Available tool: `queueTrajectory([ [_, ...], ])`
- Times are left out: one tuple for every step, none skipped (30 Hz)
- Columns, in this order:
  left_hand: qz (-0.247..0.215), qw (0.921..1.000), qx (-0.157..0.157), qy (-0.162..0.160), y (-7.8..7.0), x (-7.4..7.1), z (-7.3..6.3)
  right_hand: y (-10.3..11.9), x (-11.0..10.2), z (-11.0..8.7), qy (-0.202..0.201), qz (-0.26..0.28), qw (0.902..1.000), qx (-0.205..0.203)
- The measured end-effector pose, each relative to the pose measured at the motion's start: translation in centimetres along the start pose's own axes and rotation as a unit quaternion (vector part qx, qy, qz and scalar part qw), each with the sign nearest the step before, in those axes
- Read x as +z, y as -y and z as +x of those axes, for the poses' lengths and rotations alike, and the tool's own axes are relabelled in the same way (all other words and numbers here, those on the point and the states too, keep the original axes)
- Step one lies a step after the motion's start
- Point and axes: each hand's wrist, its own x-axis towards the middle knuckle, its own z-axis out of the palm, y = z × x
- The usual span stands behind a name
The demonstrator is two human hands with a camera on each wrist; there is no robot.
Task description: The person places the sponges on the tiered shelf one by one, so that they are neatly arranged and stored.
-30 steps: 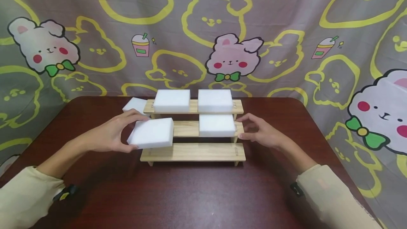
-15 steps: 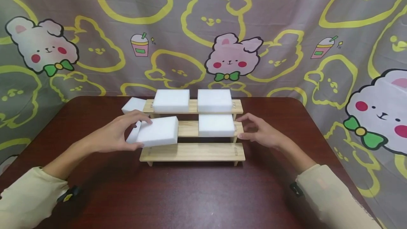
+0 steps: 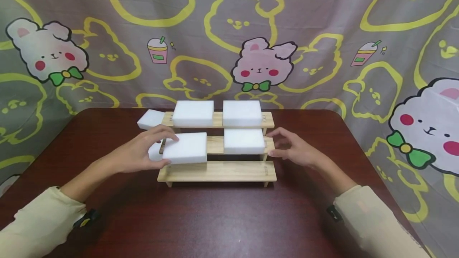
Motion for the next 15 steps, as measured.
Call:
queueTrajectory([
  [0.000,1.0000,-0.002,0.000,0.0,0.0,0.0,0.0,0.0,0.0,0.000,0.000,1.0000,0.000],
  [0.002,1.0000,-0.003,-0.001,0.0,0.0,-0.1,0.0,0.0,0.0,0.000,0.000,1.0000,0.001],
  [0.003,1.0000,-0.004,-0.001,0.0,-0.1,-0.1,0.0,0.0,0.0,0.000,-0.001,1.0000,0.001],
  [0.004,1.0000,-0.005,-0.001,0.0,-0.1,-0.2,0.1,0.0,0.0,0.000,-0.001,1.0000,0.001],
  [0.006,0.9999,-0.008,-0.001,0.0,-0.1,-0.3,0.1,0.0,-0.1,0.000,0.000,1.0000,0.001],
  [0.011,0.9999,-0.011,-0.002,0.0,-0.2,-0.4,0.1,0.0,-0.1,0.000,0.000,1.0000,0.000],
  [0.017,0.9997,-0.014,-0.002,-0.1,-0.3,-0.5,0.1,0.0,-0.1,0.001,0.001,1.0000,0.000],
  [0.023,0.9996,-0.018,-0.003,-0.1,-0.3,-0.6,0.1,0.0,-0.1,0.001,0.002,1.0000,0.001],
  [0.028,0.9993,-0.023,-0.004,-0.1,-0.4,-0.7,0.1,0.0,-0.1,0.002,0.003,1.0000,0.001],
  [0.033,0.9990,-0.028,-0.003,-0.2,-0.5,-0.8,0.1,0.0,-0.1,0.002,0.003,1.0000,0.001],
  [0.039,0.9987,-0.035,-0.001,-0.2,-0.5,-0.9,0.1,0.0,-0.1,0.002,0.004,1.0000,0.001],
  [0.043,0.9982,-0.041,0.002,-0.3,-0.6,-1.0,0.2,0.0,0.0,0.002,0.005,1.0000,0.001],
  [0.044,0.9979,-0.047,0.005,-0.3,-0.6,-1.0,0.2,0.0,0.0,0.002,0.005,1.0000,0.001],
  [0.044,0.9978,-0.050,0.007,-0.3,-0.7,-1.1,0.2,0.0,0.0,0.002,0.005,1.0000,0.001],
  [0.042,0.9978,-0.051,0.009,-0.3,-0.7,-1.1,0.2,0.1,0.0,0.001,0.005,1.0000,0.000],
])
